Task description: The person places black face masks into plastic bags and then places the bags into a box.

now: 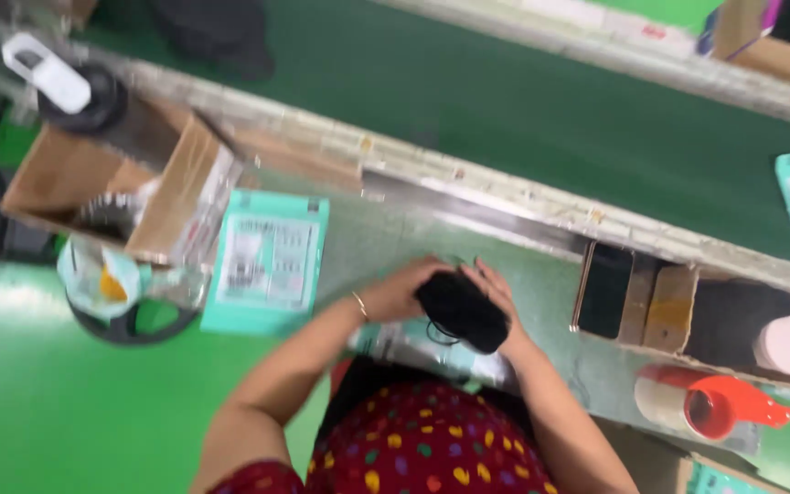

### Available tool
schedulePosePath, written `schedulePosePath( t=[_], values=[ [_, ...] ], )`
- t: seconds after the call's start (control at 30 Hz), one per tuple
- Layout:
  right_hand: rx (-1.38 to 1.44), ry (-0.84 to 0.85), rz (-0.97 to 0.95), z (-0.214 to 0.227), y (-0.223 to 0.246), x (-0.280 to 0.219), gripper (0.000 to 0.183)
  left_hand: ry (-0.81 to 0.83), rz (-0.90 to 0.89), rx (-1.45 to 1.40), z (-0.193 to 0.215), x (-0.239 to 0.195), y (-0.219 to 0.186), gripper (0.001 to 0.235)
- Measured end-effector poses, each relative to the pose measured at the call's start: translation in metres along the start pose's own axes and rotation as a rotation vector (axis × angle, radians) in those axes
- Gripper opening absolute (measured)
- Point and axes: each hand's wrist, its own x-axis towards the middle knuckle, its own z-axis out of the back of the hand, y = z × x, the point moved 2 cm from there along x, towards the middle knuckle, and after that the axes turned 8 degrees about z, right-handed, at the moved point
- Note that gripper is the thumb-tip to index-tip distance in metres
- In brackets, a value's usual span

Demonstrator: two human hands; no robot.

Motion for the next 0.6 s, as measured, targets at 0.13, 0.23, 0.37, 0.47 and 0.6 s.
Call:
schedulePosePath(
  t=[0.13, 0.23, 0.37, 0.47, 0.6],
  values=[
    [-0.348, 0.144, 0.225, 0.004, 0.020, 0.001, 0.061, -0.292, 0.302, 0.534, 0.036, -0.048, 0.114, 0.023],
    [-0.115, 0.075, 0.020, 0.017, -0.004, -0.013, 0.058, -0.640, 0.496, 0.554, 0.134, -0.085, 0.111, 0.021],
    [-0.839, 0.204, 0.329, 0.015, -0.008, -0.005, 0.068, -0.624, 0.584, 0.585, 0.171, -0.087, 0.096, 0.031],
    [-0.772, 0.196, 0.135, 0.005, 0.026, 0.006, 0.056, -0.526, 0.682, 0.562, 0.174, -0.081, 0.114, 0.030],
    [-1.013, 0.223, 0.315, 0.008, 0.013, 0.000, 0.047, -0.538, 0.532, 0.549, 0.159, -0.060, 0.116, 0.026]
  ],
)
